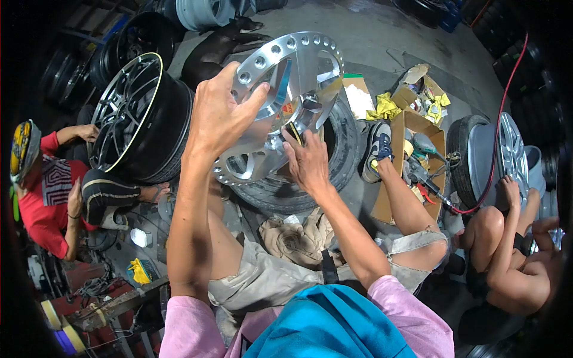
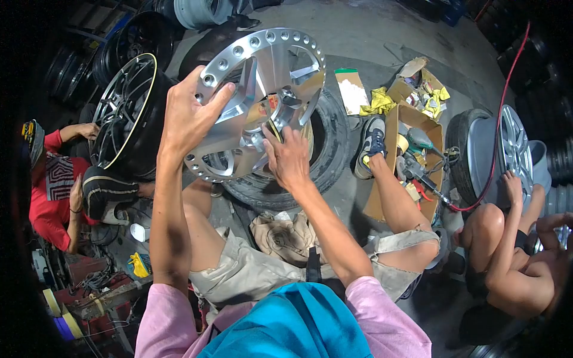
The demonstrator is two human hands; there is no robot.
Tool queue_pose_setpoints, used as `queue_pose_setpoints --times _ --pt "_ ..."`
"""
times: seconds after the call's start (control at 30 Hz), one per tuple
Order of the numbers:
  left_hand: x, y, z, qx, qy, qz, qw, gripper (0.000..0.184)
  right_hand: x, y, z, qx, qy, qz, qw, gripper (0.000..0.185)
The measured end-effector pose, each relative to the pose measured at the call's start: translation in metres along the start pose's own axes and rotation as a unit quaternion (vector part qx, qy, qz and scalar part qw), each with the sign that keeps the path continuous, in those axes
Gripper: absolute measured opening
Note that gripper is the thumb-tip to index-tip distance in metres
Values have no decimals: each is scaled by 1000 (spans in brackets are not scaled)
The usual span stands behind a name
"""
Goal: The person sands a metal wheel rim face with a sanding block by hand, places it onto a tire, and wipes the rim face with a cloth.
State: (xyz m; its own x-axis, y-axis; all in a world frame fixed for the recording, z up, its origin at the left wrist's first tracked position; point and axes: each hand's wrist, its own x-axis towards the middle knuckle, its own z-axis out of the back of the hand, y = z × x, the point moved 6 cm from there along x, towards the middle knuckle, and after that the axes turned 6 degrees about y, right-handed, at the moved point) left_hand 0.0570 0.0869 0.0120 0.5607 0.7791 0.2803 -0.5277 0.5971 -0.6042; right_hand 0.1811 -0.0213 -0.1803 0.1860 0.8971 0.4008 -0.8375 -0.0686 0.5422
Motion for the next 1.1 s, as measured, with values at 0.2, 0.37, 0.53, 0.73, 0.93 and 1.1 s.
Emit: queue_pose_setpoints --times 0.2,0.37,0.53,0.73,0.93,1.1 --pt "-1 -5 0 -12 -6 4 1000 26 -3 10 -3 68 13 -11 998 39" --pt "0 -4 1 -9 -12 -3 1000 25 -3 11 -1 -17 5 -35 999 39" --pt "1 0 1 -1 -5 -9 1000 25 -4 13 -1 125 9 -64 990 41" --pt "9 26 8 -43 -35 6 998 32 -39 -52 54 190 -162 -173 953 46" --pt "12 55 13 -19 -35 84 996 32 -83 -99 48 131 -171 -244 946 51" --pt "9 51 15 -14 -38 71 997 34 -83 -102 32 178 -141 -240 944 37"
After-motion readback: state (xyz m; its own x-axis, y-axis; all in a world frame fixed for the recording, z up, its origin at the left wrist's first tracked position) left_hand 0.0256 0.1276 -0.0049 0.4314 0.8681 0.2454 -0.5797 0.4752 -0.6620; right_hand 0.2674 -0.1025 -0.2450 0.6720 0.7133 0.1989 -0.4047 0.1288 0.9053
